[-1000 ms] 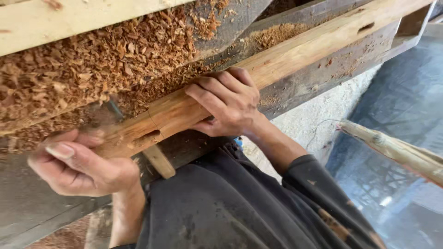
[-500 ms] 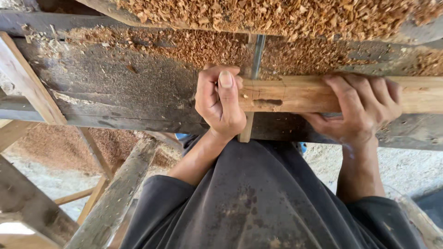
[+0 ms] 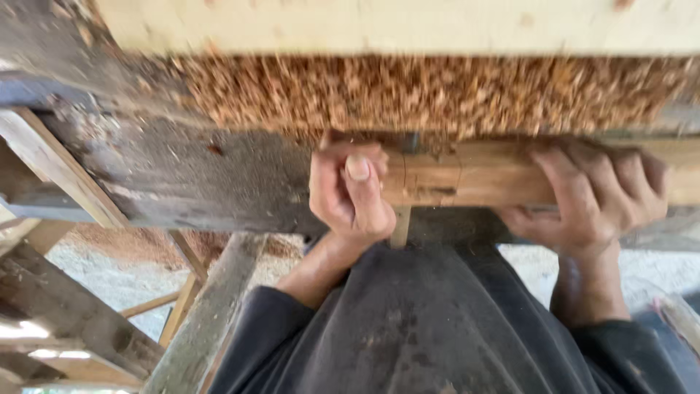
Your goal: The person uses a chisel and hammer to carve rectangular notches into a wooden plank. They repeatedly strike the chisel to remove wood chips, then clear debris and reposition the plank to continue carving along marked lines.
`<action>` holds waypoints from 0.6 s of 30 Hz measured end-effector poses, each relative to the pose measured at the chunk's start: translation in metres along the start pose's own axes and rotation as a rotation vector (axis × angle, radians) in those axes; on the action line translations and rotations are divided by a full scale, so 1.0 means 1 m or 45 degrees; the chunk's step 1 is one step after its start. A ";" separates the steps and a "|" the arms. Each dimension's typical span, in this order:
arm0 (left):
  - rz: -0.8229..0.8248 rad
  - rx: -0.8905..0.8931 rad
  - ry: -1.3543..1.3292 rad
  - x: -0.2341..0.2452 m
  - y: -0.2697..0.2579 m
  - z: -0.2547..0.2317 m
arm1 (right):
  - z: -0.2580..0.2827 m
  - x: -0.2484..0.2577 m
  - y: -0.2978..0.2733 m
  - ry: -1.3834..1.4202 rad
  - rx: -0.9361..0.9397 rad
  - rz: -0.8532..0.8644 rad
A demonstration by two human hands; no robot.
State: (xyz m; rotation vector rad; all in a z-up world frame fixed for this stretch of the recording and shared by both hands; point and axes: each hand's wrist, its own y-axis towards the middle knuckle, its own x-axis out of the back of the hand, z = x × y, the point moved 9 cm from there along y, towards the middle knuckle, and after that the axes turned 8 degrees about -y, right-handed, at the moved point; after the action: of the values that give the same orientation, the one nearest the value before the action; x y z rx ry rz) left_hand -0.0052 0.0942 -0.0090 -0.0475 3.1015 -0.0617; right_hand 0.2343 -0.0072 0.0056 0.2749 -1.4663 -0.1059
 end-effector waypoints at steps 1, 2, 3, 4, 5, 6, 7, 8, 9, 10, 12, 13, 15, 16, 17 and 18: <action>0.068 -0.030 0.043 -0.003 -0.005 -0.004 | 0.002 0.002 -0.005 0.007 -0.001 -0.015; 0.137 -0.058 0.084 -0.004 -0.010 -0.011 | 0.007 0.008 -0.010 0.015 -0.003 -0.031; 0.166 -0.094 0.101 -0.004 -0.010 -0.015 | 0.007 0.006 -0.010 0.032 -0.044 -0.036; 0.194 -0.130 0.119 -0.005 -0.006 -0.018 | 0.006 0.004 -0.009 0.050 -0.085 -0.041; 0.184 -0.148 0.123 -0.004 -0.002 -0.021 | 0.005 0.001 -0.005 0.066 -0.124 -0.060; 0.173 -0.166 0.128 -0.002 0.004 -0.022 | 0.006 -0.003 0.000 0.045 -0.107 -0.067; 0.178 -0.140 0.125 0.000 0.001 -0.023 | 0.012 -0.003 -0.001 0.038 -0.097 -0.039; 0.183 -0.115 0.121 0.003 -0.001 -0.023 | 0.016 -0.004 -0.003 0.032 -0.088 -0.011; 0.185 -0.086 0.123 0.006 -0.006 -0.022 | 0.021 0.000 -0.004 0.051 -0.081 -0.038; 0.146 -0.052 0.128 0.011 -0.010 -0.021 | 0.025 0.005 -0.006 0.071 -0.075 -0.064; 0.117 -0.006 0.114 0.016 -0.007 -0.014 | 0.029 0.009 -0.003 0.068 -0.102 -0.059; 0.108 -0.050 0.110 0.017 -0.004 -0.013 | 0.030 0.007 0.001 0.063 -0.120 -0.020; 0.064 -0.113 0.121 0.024 -0.005 -0.014 | 0.034 0.010 0.006 0.090 -0.145 0.022; 0.092 -0.115 0.133 0.026 -0.011 -0.016 | 0.038 0.015 0.007 0.122 -0.153 0.024; 0.120 -0.130 0.142 0.027 -0.013 -0.017 | 0.041 0.017 0.009 0.151 -0.158 0.014; 0.117 -0.116 0.148 0.029 -0.016 -0.017 | 0.044 0.018 0.011 0.148 -0.147 0.030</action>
State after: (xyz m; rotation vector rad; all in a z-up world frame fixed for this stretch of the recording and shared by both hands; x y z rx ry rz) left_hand -0.0345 0.0783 0.0079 0.0996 3.2155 0.0826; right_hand 0.1915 -0.0057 0.0289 0.1676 -1.3424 -0.1527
